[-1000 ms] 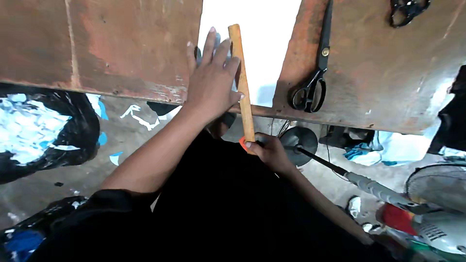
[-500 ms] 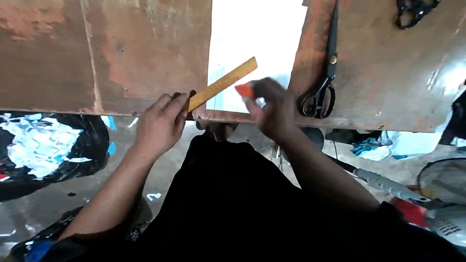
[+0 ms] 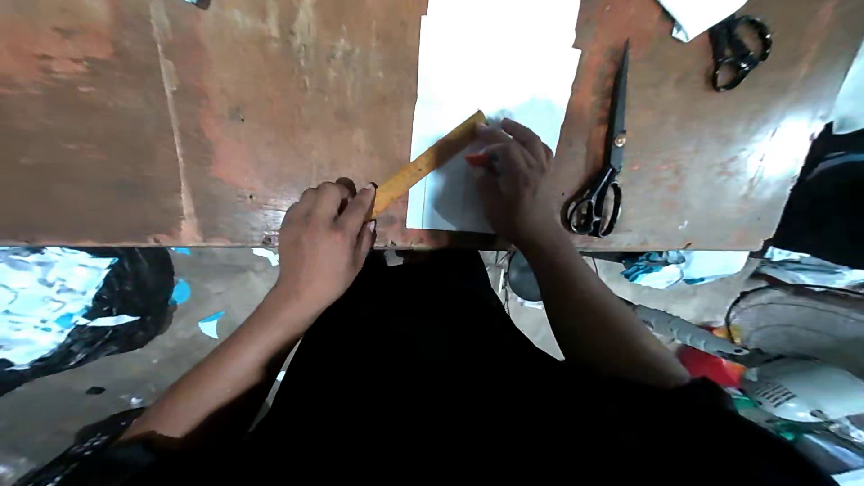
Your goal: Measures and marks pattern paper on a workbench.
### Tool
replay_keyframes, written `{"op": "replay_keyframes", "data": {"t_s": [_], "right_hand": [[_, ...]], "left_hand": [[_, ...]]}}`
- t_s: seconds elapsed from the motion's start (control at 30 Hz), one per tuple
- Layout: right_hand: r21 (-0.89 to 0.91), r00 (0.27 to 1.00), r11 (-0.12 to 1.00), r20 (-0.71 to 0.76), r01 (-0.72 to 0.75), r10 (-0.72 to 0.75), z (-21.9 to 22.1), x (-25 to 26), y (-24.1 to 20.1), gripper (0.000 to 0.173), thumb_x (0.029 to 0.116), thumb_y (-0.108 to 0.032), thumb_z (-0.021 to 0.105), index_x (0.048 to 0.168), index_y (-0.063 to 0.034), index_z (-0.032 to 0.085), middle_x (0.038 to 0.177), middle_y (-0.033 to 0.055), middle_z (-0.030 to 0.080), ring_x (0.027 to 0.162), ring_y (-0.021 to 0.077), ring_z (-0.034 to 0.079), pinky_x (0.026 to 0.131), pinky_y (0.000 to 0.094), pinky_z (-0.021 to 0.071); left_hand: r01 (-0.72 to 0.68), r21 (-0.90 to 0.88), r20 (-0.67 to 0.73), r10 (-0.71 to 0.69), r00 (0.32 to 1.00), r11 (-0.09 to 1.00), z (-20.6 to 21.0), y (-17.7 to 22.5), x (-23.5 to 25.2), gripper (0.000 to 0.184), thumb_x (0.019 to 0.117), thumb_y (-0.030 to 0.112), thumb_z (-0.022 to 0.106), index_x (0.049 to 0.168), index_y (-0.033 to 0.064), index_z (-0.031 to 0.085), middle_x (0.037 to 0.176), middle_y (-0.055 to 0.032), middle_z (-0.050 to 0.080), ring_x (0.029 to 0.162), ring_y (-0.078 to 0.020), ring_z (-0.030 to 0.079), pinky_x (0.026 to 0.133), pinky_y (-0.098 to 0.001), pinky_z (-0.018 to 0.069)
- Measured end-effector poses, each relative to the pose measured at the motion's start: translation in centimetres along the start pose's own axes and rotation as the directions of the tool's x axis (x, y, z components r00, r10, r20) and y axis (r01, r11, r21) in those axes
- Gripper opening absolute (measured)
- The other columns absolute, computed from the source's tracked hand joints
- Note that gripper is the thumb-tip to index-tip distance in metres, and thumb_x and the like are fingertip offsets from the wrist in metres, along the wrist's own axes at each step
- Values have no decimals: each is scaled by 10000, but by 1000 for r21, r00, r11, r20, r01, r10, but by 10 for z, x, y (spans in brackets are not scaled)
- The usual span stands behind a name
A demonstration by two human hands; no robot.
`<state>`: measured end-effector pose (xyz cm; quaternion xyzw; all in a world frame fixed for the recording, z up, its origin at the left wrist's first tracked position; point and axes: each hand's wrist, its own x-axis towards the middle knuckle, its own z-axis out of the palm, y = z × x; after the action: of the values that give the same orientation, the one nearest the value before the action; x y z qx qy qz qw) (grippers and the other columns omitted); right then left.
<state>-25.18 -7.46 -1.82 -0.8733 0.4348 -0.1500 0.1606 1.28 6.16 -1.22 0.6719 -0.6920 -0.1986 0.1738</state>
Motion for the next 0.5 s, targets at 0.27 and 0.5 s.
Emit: {"op": "replay_keyframes", "data": {"t_s": [0.27, 0.5], "right_hand": [[-3, 1000, 1000, -19, -22, 22, 2, -2, -1, 236, 1053, -255, 544, 1091, -71, 687, 1387, 49, 665, 1388, 318, 514, 1106, 570, 361], [-11, 1000, 1000, 14, 5, -5, -2, -1, 0, 235, 1053, -260, 532, 1055, -79, 682, 1380, 59, 667, 1383, 339, 505, 1114, 582, 326]], "left_hand": [[-21, 26, -23, 22, 999, 999, 5, -6, 1, 369, 1017, 287, 572, 1299, 79, 686, 1147, -204, 644, 1046, -417, 609, 862, -581, 458], [17, 8, -60, -16, 998, 1000, 4, -10, 3, 344, 1006, 277, 584, 1264, 90, 711, 1121, -189, 654, 1030, -405, 615, 855, -567, 464]]}}
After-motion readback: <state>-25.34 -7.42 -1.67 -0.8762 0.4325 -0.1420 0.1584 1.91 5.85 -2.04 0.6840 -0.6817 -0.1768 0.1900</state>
